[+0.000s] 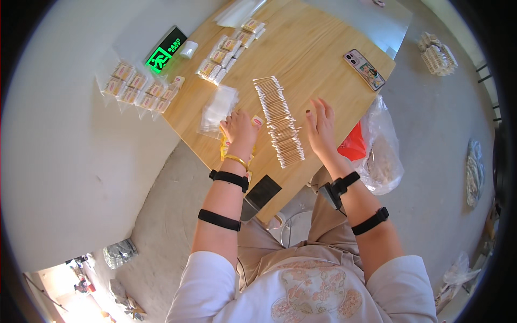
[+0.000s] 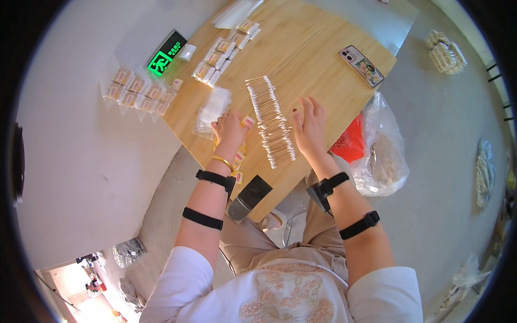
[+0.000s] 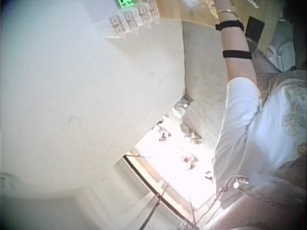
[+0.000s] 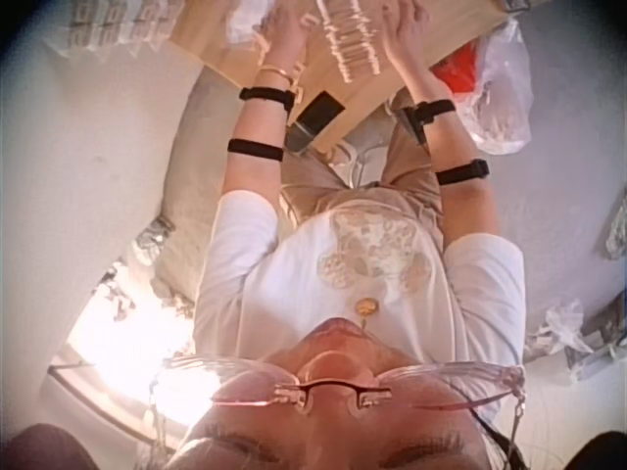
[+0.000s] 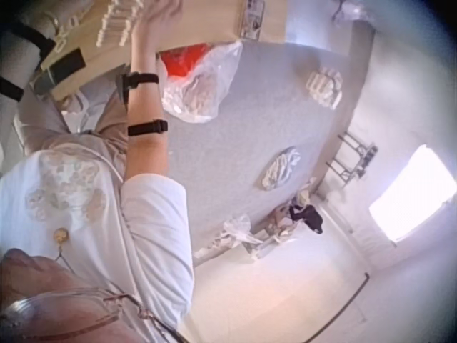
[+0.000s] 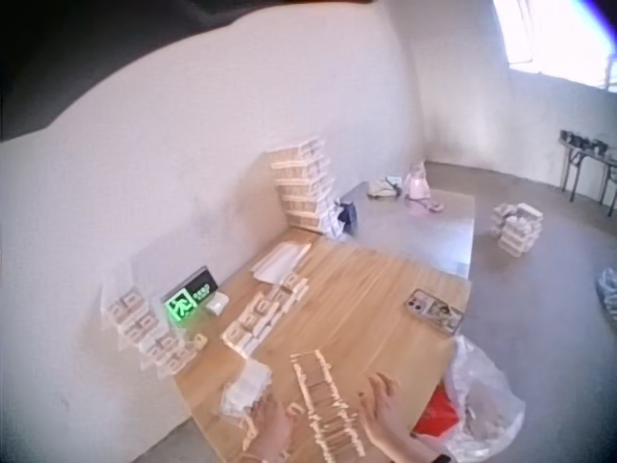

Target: Arrange and align small items (cotton swabs) in rows on a table.

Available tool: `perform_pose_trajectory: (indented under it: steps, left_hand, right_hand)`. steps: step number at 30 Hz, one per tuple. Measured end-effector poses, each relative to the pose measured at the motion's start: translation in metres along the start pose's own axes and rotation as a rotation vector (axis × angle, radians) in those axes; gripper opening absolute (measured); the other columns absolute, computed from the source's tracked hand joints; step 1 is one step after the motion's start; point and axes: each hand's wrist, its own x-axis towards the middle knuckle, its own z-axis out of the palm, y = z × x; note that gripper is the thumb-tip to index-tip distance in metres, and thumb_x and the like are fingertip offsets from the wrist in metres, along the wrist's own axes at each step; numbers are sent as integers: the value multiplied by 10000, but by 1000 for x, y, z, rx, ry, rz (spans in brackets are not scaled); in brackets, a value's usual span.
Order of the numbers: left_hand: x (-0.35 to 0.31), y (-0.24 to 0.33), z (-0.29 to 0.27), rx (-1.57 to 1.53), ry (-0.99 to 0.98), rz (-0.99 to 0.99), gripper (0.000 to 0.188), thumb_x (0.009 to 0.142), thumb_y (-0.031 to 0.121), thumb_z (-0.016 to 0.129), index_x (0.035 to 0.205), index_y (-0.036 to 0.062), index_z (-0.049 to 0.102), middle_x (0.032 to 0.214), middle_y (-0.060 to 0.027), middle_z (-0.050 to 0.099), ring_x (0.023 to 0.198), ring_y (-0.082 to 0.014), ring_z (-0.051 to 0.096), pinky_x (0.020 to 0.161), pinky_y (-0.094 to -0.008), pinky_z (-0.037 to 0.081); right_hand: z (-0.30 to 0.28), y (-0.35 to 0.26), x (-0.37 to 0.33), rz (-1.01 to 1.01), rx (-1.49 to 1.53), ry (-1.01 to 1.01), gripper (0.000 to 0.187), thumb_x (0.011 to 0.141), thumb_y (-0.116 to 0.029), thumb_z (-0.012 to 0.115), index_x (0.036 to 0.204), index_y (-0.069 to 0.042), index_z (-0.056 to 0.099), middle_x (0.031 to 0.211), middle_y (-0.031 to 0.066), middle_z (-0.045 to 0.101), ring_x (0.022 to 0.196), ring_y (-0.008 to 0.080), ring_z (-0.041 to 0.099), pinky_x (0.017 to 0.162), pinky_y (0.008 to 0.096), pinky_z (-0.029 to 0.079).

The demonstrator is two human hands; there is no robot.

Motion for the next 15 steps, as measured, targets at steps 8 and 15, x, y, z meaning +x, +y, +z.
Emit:
perform_pose_trajectory:
  steps: [8, 15]
  left_hand:
    - [-7, 9, -14, -92, -100, 57, 268, 800, 368, 768, 942, 158, 682, 1050, -56, 688, 1055, -242, 617, 946, -453, 343]
    - [-34, -28, -7, -848, 52, 108, 337, 812, 152, 747, 1075, 101, 544, 1003, -60, 693, 878, -235, 676, 812, -403, 499]
  right_hand:
    - [-37, -12, -33, 86, 99, -37, 439, 1056, -352, 429, 1328, -17, 511, 1357, 249, 463, 1282, 420, 421, 1086, 481, 340]
    - [-70, -3, -59, 80, 145, -61, 363, 1054, -327, 446, 1222, -35, 581, 1291, 238, 516, 1207, 414, 488, 1034, 464, 399]
